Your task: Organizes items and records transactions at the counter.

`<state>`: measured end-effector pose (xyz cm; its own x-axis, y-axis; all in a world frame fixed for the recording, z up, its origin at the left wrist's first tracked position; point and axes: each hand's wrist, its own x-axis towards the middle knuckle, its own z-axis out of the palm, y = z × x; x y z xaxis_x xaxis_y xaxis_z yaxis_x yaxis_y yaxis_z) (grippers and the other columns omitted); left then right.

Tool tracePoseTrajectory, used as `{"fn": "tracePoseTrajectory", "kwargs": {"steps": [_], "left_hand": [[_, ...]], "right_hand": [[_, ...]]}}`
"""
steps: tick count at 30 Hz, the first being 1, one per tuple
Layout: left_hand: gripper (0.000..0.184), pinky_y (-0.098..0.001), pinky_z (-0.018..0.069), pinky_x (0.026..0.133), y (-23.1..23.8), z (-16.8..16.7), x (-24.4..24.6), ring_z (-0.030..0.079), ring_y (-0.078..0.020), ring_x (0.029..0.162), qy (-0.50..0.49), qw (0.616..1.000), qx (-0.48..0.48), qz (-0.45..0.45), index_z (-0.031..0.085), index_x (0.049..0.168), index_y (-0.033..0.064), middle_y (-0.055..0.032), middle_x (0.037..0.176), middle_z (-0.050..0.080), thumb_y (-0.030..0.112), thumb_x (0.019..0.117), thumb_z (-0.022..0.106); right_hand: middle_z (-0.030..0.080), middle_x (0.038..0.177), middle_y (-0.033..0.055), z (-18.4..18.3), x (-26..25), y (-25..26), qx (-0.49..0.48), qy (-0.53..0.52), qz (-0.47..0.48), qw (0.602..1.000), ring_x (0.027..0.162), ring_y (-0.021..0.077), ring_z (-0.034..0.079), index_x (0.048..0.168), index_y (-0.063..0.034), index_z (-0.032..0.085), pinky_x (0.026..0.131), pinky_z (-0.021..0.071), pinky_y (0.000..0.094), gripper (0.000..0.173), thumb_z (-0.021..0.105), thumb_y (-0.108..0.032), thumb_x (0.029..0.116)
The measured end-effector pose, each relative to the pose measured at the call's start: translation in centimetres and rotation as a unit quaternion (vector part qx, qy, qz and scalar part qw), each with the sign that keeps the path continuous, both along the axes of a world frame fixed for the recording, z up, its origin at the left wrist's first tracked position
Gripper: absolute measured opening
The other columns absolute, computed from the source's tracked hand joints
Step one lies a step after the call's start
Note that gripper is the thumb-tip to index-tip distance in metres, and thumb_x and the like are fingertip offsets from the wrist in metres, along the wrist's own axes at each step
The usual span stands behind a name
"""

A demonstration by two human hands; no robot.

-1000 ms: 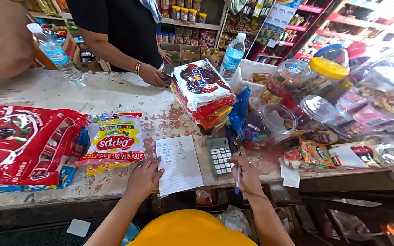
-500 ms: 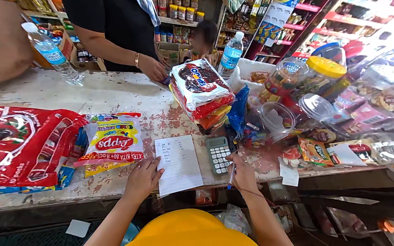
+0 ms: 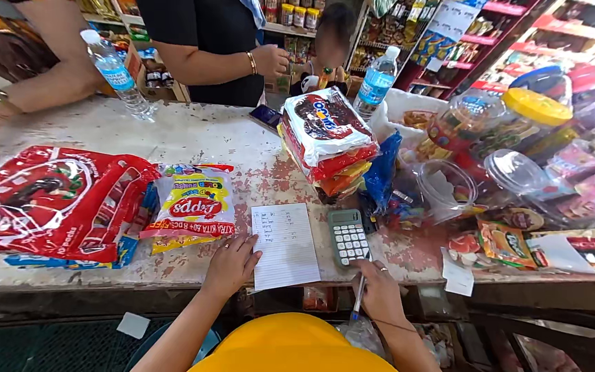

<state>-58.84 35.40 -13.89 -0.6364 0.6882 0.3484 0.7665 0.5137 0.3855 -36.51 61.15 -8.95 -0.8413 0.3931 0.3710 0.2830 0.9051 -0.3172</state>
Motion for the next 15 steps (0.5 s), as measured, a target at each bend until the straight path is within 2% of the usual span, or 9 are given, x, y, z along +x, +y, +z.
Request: {"fn": "tracePoseTrajectory", "kwargs": {"steps": [3, 7, 12, 15], "left_hand": [[0.060, -0.0572, 0.0552, 0.089, 0.1, -0.2, 0.1, 0.070, -0.0413, 0.104, 0.008, 1.000, 0.009, -0.004, 0.071, 0.127, 0.0046, -0.0201, 0.113, 0.073, 0.047, 0.1068, 0.034], [0.059, -0.0574, 0.0553, 0.088, -0.1, -0.3, 0.1, 0.071, -0.0414, 0.103, 0.009, 1.000, 0.019, -0.007, 0.072, 0.126, 0.0045, -0.0205, 0.111, 0.073, 0.045, 0.1066, 0.034], [0.059, -0.0612, 0.0549, 0.085, -0.1, -0.1, 0.1, 0.070, -0.0436, 0.102, -0.005, 1.000, 0.019, -0.005, 0.071, 0.126, 0.0042, -0.0222, 0.112, 0.072, 0.046, 0.1067, 0.034], [0.060, -0.0608, 0.0550, 0.085, 0.0, -0.2, 0.0, 0.071, -0.0431, 0.102, -0.004, 1.000, 0.016, -0.002, 0.071, 0.127, 0.0042, -0.0224, 0.111, 0.073, 0.046, 0.1064, 0.034]], "right_hand": [[0.075, 0.093, 0.0155, 0.8, -0.7, 0.1, -0.022, -0.017, -0.015, 0.999, 0.083, 0.0411, 0.071, 0.106, -0.0022, 0.074, 0.066, 0.0574, 0.0526, 0.026, 0.061, -0.006, 0.0844], [0.074, 0.108, 0.0200, 1.9, -3.2, 0.9, -0.088, -0.086, -0.032, 0.992, 0.100, 0.0446, 0.070, 0.118, -0.0012, 0.070, 0.081, 0.0566, 0.0577, 0.029, 0.061, -0.008, 0.0912], [0.074, 0.108, 0.0201, 2.2, -3.4, 3.8, -0.101, -0.031, -0.075, 0.991, 0.093, 0.0403, 0.072, 0.117, 0.0015, 0.071, 0.080, 0.0561, 0.0585, 0.027, 0.057, -0.008, 0.0944], [0.073, 0.114, 0.0189, 1.8, -3.4, 4.6, -0.119, -0.068, -0.087, 0.987, 0.100, 0.0397, 0.071, 0.121, 0.0003, 0.069, 0.086, 0.0546, 0.0588, 0.030, 0.056, -0.009, 0.0953]]}}
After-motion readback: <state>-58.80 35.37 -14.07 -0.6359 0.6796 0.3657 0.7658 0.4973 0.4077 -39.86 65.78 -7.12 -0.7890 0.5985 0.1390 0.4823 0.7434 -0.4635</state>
